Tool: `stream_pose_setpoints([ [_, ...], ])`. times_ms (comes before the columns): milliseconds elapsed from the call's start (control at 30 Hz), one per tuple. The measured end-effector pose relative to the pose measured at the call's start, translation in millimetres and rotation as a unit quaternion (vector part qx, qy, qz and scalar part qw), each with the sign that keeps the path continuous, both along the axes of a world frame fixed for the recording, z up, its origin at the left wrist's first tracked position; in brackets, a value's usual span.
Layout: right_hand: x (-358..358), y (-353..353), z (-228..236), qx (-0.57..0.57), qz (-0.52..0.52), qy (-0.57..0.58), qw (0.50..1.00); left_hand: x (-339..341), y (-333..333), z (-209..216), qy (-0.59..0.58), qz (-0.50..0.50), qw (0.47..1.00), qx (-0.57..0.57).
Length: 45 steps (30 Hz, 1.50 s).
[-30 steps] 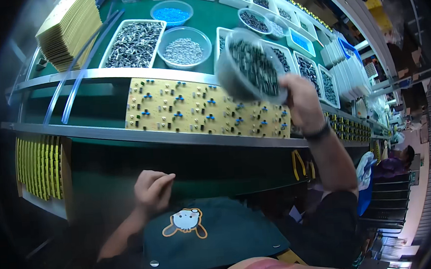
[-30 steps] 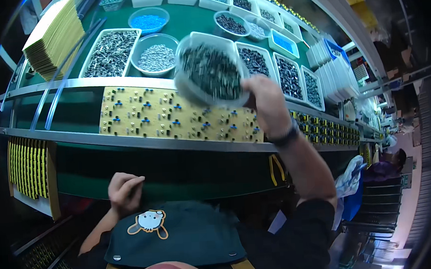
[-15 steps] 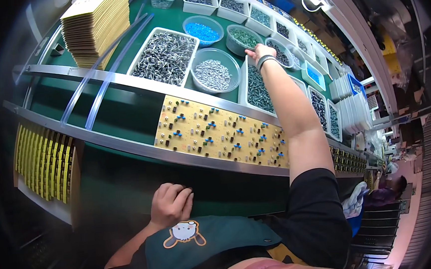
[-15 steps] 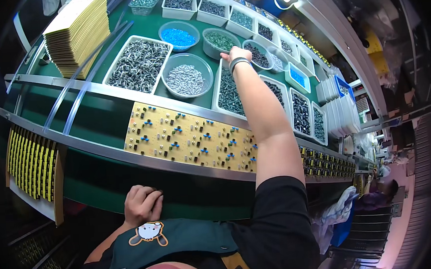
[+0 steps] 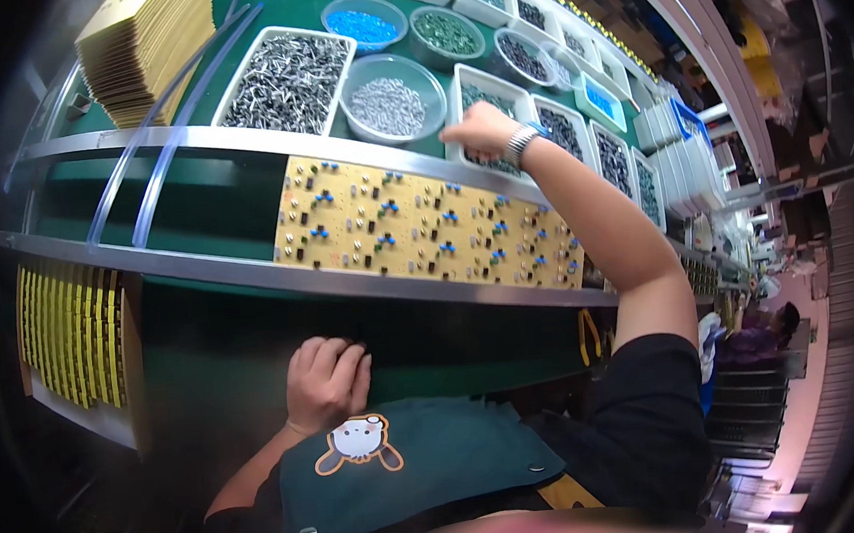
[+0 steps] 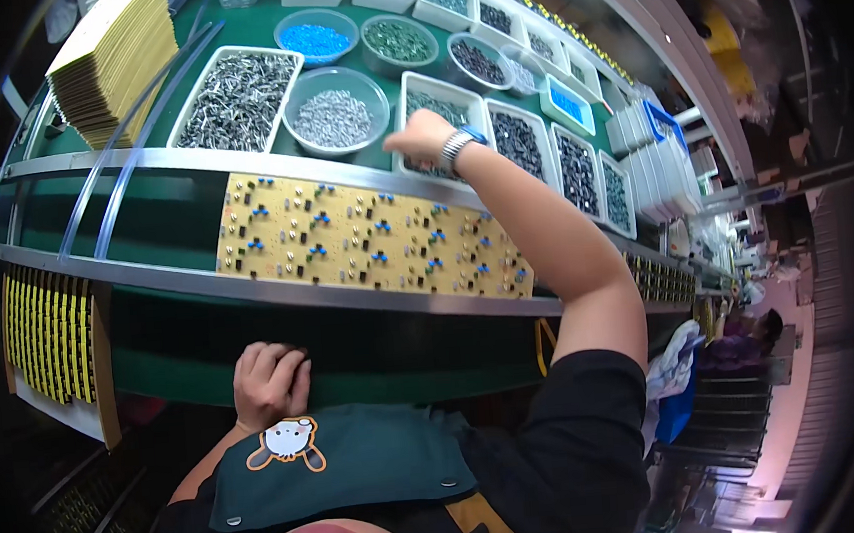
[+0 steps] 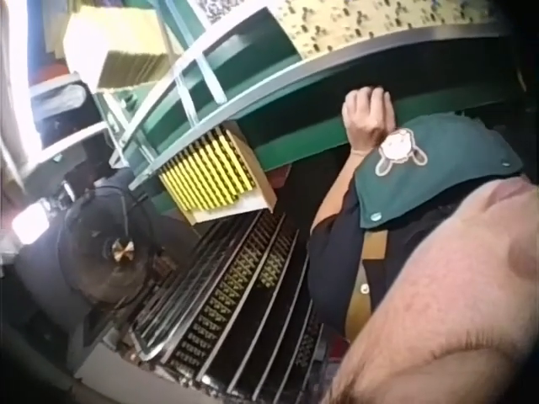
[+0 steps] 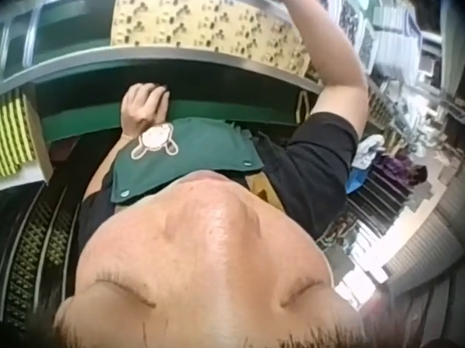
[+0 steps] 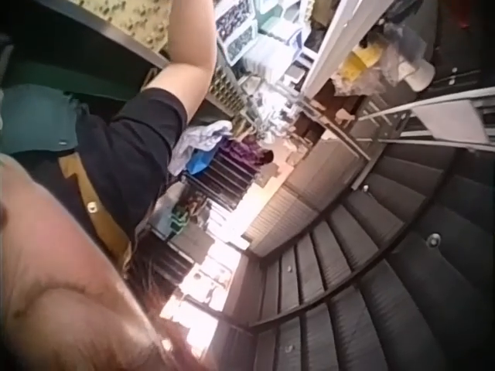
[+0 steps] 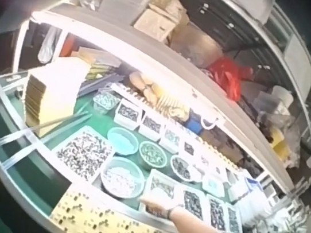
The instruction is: The person assembles electronic components onto circuit boards by hand, taking components from plastic bins and trays and placing them onto the boards.
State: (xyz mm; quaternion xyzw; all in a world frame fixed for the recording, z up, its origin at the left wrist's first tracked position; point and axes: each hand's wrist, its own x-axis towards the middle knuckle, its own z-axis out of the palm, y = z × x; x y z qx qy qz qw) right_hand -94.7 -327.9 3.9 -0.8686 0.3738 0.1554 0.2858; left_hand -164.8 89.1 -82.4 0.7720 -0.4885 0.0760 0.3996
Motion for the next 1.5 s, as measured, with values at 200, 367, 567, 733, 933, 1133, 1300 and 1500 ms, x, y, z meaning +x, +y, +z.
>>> stream_pose_setpoints([
  [200, -9.2, -42.7, -8.6, -0.118, -0.024, -0.161, 0.98, -1.3, -7.4, 3.0, 0.014, 0.016, 0.999, -0.042],
  [367, -46.0, -4.2, 55.0, -0.062, -0.007, -0.273, 0.96, -3.3, -5.1, -1.5, 0.013, 0.024, 0.998, -0.049],
  [567, -148.3, 120.3, 104.0, -0.148, 0.222, -0.287, 0.92, -3.6, 14.8, 5.8, 0.143, 0.01, 0.983, -0.116],
  [733, -206.3, 210.9, 96.9, -0.08, 0.473, -0.273, 0.834, 13.5, 27.5, 21.6, 0.456, -0.035, 0.822, -0.34],
  [933, -225.6, 244.8, 17.8, -0.103, 0.545, -0.271, 0.787, 17.0, 45.5, 50.8, 0.505, -0.064, 0.859, -0.061],
  [1133, -225.6, 239.2, -9.2, -0.023, 0.476, -0.266, 0.838, 8.2, 49.5, 11.1, 0.478, 0.01, 0.875, -0.075],
  [1300, -217.4, 226.6, -20.2, -0.148, 0.362, -0.255, 0.884, 10.7, 45.8, 16.6, 0.478, 0.019, 0.876, -0.052],
  [1500, -194.7, 234.1, -24.5, -0.158, 0.462, -0.233, 0.841, 21.4, 19.8, 47.2, 0.099, 0.101, 0.984, -0.105],
])
